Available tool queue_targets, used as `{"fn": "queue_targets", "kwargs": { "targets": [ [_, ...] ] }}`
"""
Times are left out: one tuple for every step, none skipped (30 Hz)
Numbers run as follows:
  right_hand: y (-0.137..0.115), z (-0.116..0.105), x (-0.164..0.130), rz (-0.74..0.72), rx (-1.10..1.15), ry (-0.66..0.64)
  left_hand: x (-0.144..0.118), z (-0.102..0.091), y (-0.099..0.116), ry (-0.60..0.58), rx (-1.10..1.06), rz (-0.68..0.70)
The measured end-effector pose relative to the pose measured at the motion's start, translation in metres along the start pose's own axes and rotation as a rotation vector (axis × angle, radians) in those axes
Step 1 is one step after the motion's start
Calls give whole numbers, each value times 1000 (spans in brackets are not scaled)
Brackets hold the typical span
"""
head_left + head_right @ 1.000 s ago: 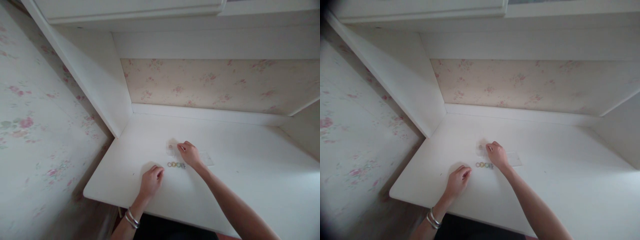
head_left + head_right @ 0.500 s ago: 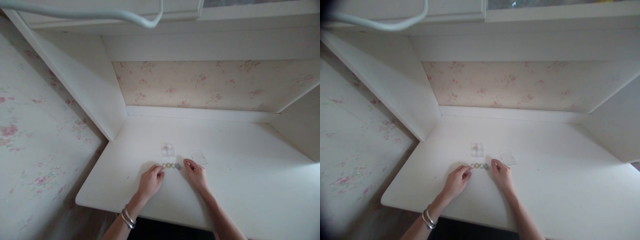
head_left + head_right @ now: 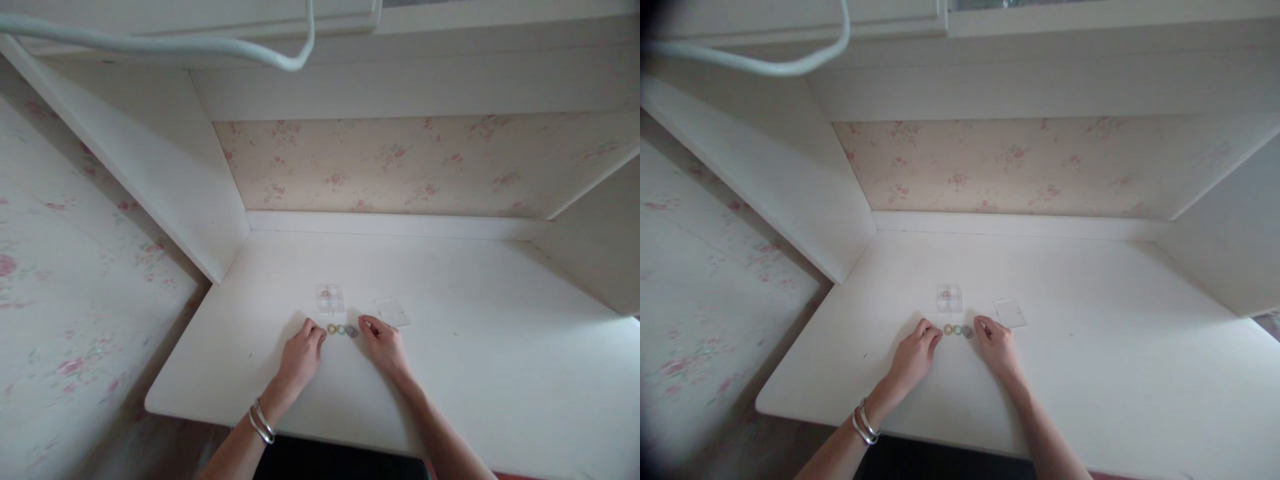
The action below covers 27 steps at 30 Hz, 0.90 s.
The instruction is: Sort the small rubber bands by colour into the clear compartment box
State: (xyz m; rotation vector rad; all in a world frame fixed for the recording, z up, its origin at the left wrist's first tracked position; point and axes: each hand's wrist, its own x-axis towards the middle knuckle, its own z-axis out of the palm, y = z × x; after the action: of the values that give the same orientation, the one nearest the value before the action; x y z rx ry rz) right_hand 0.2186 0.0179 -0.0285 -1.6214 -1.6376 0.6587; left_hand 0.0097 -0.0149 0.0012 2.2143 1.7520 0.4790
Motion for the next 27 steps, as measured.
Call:
{"fn": "queue_targets", "kwargs": {
  "targets": [
    [0, 0, 0, 4, 3, -2, 0, 0, 0, 4, -16, -4],
    [0, 0, 0, 7, 3, -5, -1, 0, -1, 13, -39, -10],
    [0, 0, 0, 9, 3, -9, 0, 0, -2, 26, -69, -14],
    [0, 0, 0, 9, 3, -13, 0, 0, -3, 42, -104, -17],
    [-1, -1, 0, 9, 2, -17, 1, 0, -4, 59, -143, -20],
    [-1, -1, 0, 8, 3, -22, 1, 1, -5, 78, -182, -22],
    [-2, -2, 0, 7, 6, -25, 3, 1, -7, 97, -221, -25],
    [-2, -2, 0, 8, 8, -27, 5, 1, -8, 116, -255, -28],
    [-2, -2, 0, 9, 10, -28, 7, 0, -10, 134, -283, -31],
    [-2, -3, -1, 10, 11, -27, 10, 0, -11, 154, -302, -35],
    [-1, -2, -1, 12, 11, -27, 13, -1, -12, 172, -312, -38],
    [-1, -2, 0, 15, 9, -27, 18, -3, -13, 188, -316, -40],
    [-1, -2, 0, 17, 8, -27, 23, -5, -14, 199, -315, -37],
    [0, -2, 0, 18, 8, -28, 29, -6, -15, 207, -311, -32],
    [0, -1, 0, 18, 9, -30, 35, -8, -16, 212, -307, -24],
    [0, -1, 1, 16, 10, -33, 42, -9, -17, 216, -300, -17],
    [0, -1, 1, 14, 10, -37, 50, -10, -18, 224, -291, -15],
    [0, -1, 1, 13, 9, -39, 57, -10, -20, 230, -282, -10],
    [0, -1, 1, 11, 6, -41, 65, -9, -21, 239, -272, -9],
    [0, -1, 2, 10, 3, -41, 72, -8, -23, 250, -261, -5],
    [0, -1, 2, 9, 1, -39, 79, -7, -24, 260, -252, 0],
    [0, -1, 2, 8, 2, -35, 85, -5, -25, 264, -244, 1],
    [1, -1, 2, 7, 6, -29, 90, -3, -26, 266, -236, -2],
    [1, -1, 3, 7, 11, -23, 95, -1, -26, 262, -231, -8],
    [0, -1, 3, 9, 17, -19, 99, 2, -27, 254, -228, -15],
    [0, -2, 3, 13, 23, -17, 102, 4, -28, 242, -228, -21],
    [0, -3, 3, 19, 28, -18, 104, 6, -28, 230, -233, -23]
  ]
}}
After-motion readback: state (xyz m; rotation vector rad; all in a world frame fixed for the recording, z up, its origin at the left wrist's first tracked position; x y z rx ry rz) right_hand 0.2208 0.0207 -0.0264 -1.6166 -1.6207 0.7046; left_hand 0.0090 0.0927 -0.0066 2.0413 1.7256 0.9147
